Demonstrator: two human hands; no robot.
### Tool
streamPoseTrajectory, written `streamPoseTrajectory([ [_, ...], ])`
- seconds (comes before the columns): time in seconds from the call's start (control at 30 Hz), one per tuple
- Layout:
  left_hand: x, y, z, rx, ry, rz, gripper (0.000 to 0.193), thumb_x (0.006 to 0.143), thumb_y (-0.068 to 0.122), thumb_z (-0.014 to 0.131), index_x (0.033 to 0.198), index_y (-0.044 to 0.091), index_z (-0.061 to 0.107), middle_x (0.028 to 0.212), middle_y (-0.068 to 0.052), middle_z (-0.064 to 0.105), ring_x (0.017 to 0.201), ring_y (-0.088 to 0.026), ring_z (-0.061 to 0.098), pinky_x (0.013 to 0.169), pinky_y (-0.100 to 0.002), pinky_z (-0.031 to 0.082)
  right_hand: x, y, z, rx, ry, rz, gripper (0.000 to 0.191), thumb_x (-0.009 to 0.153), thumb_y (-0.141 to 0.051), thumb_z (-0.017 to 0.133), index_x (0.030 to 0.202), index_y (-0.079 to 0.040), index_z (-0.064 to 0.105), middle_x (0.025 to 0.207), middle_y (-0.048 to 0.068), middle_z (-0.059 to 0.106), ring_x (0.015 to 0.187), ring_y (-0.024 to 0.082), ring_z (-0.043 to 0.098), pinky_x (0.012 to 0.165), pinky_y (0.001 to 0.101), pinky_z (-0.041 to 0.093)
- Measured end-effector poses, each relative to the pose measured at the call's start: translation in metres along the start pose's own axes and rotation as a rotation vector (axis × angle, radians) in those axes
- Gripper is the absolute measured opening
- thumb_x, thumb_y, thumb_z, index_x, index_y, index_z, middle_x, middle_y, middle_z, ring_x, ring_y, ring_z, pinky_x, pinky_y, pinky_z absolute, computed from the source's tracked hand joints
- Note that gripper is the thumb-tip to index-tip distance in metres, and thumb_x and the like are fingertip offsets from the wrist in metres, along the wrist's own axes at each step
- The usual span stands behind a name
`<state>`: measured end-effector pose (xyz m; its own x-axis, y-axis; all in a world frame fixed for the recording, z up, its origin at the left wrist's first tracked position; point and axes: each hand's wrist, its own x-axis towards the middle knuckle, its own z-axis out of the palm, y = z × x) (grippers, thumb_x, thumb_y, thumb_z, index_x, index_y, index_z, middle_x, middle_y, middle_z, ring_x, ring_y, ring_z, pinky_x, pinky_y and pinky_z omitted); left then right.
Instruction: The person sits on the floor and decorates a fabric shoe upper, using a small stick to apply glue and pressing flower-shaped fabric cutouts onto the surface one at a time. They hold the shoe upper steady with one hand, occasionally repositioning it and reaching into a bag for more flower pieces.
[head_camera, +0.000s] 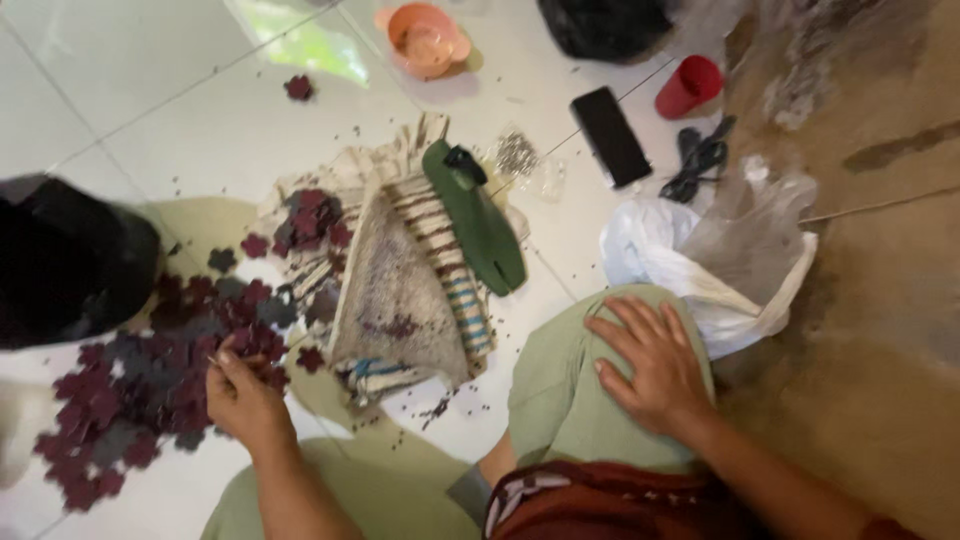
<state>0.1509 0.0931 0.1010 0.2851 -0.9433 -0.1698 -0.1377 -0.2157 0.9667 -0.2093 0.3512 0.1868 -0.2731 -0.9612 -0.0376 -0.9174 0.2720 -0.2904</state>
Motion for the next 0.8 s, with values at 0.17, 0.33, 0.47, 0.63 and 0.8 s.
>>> streamPoseTrajectory([
  [0.17,-0.001,-0.007,-0.030,-0.219,0.113,0.048,0.030,0.115,0.030,0.052,0.127,0.008,0.068,0.088,0.002,0.064,0.074,-0.005,0.054,0.066,-0.022,0.045,-0.003,-0.017,0.002,-0.073,-0.105,0.067,0.049,0.081,-0.035,0.065,0.128,-0.021,0.065,0.146,0.011,0.051,0.143,0.032,0.039,0.120,0.0577,0.020],
  [0.33,-0.005,-0.019,-0.044,-0.252,0.135,-0.230,0.034,0.111,0.036,0.051,0.120,0.011,0.073,0.080,0.003,0.057,0.066,-0.006,0.048,0.056,-0.024,0.038,-0.006,-0.027,0.008,-0.128,-0.155,0.038,0.050,0.082,-0.038,0.063,0.130,-0.021,0.065,0.147,0.014,0.051,0.143,0.034,0.037,0.119,0.0575,0.019],
  [0.47,-0.008,-0.021,-0.045,0.104,-0.088,-0.338,0.033,0.102,0.033,0.057,0.111,0.008,0.076,0.092,-0.003,0.067,0.074,-0.013,0.054,0.065,-0.033,0.044,-0.006,-0.029,0.013,-0.171,-0.216,0.045,0.053,0.081,-0.040,0.062,0.130,-0.021,0.063,0.147,0.013,0.049,0.143,0.032,0.036,0.120,0.0564,0.016],
  [0.63,-0.024,-0.023,-0.049,1.029,-0.465,-0.255,0.042,0.101,0.045,0.054,0.109,0.013,0.079,0.106,-0.019,0.075,0.101,-0.035,0.069,0.090,-0.044,0.051,-0.012,-0.032,0.017,-0.174,-0.241,0.048,0.052,0.083,-0.042,0.062,0.131,-0.021,0.062,0.148,0.012,0.049,0.145,0.032,0.034,0.122,0.0546,0.014],
  [0.8,-0.029,-0.017,-0.055,0.892,-0.353,-0.176,0.038,0.100,0.040,0.051,0.113,0.016,0.077,0.101,-0.016,0.077,0.098,-0.035,0.072,0.090,-0.046,0.053,-0.015,-0.037,0.018,-0.173,-0.213,0.009,0.052,0.083,-0.041,0.061,0.132,-0.022,0.063,0.148,0.013,0.049,0.143,0.033,0.035,0.120,0.0544,0.014],
])
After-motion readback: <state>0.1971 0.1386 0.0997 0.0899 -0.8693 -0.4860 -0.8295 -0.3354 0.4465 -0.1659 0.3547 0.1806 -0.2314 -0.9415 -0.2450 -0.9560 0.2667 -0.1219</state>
